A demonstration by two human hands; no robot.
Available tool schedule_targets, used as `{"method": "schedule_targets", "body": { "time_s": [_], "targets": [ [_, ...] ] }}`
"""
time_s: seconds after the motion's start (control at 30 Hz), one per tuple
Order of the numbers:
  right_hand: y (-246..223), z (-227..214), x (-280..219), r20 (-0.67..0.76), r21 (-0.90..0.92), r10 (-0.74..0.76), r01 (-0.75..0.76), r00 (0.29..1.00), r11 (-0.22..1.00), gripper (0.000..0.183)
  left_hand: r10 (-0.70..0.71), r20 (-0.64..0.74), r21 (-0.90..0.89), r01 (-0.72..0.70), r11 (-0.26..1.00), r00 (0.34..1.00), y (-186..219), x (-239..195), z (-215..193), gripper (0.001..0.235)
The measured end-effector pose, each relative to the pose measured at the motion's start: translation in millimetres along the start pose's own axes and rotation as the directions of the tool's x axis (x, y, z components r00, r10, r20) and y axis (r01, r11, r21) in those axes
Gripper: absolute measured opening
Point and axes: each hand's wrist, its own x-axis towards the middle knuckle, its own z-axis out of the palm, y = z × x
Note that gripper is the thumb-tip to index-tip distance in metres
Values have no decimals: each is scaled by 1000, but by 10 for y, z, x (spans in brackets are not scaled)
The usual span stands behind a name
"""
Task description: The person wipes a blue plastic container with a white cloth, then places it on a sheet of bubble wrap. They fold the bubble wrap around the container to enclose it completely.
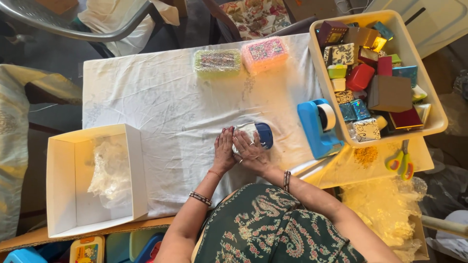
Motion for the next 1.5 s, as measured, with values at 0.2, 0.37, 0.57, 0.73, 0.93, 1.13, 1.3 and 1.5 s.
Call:
{"method": "schedule_targets", "body": {
  "time_s": [0.2,0.37,0.57,0.73,0.93,1.13,1.3,1.5],
  "targets": [
    [346,-178,-45,-109,-11,76,-77,991,997,64,-82,75,-222,97,970,994,268,143,-430,128],
    [660,-274,-131,-13,181,402,-394,915,901,63,-87,96,-220,107,970,992,278,146,-446,128],
    [417,-107,-114,-68,104,384,-376,921,921,61,-92,93,-229,111,967,991,293,152,-449,129],
    [7,-156,-128,-22,26,96,-95,995,995,63,-51,55,-189,60,980,997,165,85,-243,127],
    [144,-302,-151,-120,86,-24,35,992,996,66,-76,86,-230,94,969,993,254,120,-409,128],
    [482,-389,-197,-124,154,151,-132,981,979,59,-122,81,-213,137,968,989,290,149,-452,127],
    [815,-226,-291,-101,377,453,-387,886,841,52,-100,66,-216,112,970,993,301,132,-476,128],
    [1165,-277,-382,-94,457,582,-485,807,746,44,-48,98,-257,72,964,994,439,201,-910,121]
  ]
}}
